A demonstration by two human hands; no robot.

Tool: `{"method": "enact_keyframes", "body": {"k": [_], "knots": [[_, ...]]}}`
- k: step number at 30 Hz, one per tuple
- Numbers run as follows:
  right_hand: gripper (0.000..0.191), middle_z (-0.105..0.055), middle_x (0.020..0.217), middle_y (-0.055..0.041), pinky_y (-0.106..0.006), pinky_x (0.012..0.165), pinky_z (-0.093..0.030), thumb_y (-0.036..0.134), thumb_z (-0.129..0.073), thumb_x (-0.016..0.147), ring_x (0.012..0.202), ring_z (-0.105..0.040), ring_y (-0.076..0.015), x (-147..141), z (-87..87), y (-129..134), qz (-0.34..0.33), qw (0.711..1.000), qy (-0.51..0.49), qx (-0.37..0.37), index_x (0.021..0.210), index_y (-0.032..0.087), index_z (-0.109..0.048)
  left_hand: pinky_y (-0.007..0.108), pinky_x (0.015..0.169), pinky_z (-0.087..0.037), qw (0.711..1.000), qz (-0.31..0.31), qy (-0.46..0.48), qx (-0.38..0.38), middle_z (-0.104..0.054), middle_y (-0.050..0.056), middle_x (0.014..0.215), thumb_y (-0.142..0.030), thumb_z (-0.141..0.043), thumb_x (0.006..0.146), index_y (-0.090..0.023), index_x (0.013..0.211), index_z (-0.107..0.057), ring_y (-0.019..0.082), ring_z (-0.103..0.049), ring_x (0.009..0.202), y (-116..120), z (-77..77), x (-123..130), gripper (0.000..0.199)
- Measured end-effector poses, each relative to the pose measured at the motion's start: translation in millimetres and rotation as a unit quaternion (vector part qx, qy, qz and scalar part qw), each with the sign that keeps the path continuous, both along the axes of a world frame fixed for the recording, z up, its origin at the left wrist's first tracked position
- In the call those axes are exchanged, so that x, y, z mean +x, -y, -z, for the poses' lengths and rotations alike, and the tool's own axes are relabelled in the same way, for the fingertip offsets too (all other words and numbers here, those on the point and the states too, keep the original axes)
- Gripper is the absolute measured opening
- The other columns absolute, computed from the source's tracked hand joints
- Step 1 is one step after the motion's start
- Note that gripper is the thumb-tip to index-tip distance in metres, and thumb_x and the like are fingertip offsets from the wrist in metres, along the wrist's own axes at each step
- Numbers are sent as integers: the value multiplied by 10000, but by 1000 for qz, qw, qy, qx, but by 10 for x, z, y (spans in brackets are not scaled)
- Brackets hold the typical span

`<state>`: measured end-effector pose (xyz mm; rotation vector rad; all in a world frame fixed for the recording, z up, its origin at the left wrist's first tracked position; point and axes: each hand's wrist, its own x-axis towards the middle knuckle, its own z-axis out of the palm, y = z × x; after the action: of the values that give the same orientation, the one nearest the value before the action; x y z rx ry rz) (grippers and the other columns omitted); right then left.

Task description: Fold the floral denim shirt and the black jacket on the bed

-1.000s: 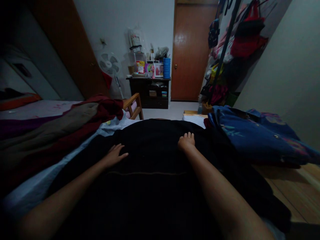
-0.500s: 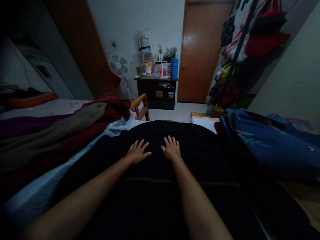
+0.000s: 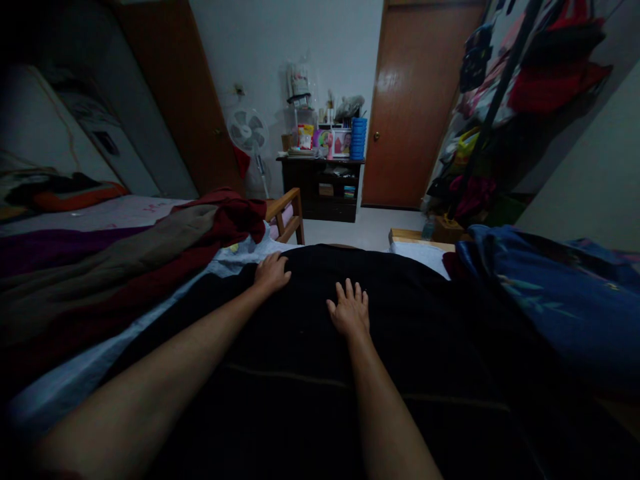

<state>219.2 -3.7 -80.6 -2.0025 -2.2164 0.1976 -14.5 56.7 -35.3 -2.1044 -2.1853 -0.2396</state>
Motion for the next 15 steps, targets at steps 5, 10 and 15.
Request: {"method": "enact_keyframes", "body": {"k": [5, 10, 15], "knots": [[625, -196, 1596, -60, -477, 1145, -106, 525, -363, 938, 1461, -123, -284, -9, -4, 6, -1, 1000, -10, 0, 1500, 257, -308, 518, 1153, -149, 997, -41, 59, -38, -287, 167, 1552, -474, -562, 800, -157, 1434, -343, 317, -169, 1455, -455, -82, -26, 742], [633, -256, 1563, -147, -445, 1135, -159, 502, -393, 930, 1436, -197, -305, 8, -10, 6, 32, 998, -48, 32, 1459, 155, -382, 618, 1122, -68, 989, -38, 89, -111, -507, 190, 1404, -526, -583, 778, -182, 1457, -279, 359, -408, 1340, -617, -73, -1, 820], [495, -441, 1424, -180, -376, 1064, -293, 226, -292, 928, 1307, -376, -276, 102, -64, 28, 172, 965, -133, 144, 1362, 73, -474, 600, 1092, -193, 993, -54, 77, -68, -550, 183, 1346, -375, -602, 770, -199, 1316, -458, 352, -496, 1257, -531, -22, 133, 591]]}}
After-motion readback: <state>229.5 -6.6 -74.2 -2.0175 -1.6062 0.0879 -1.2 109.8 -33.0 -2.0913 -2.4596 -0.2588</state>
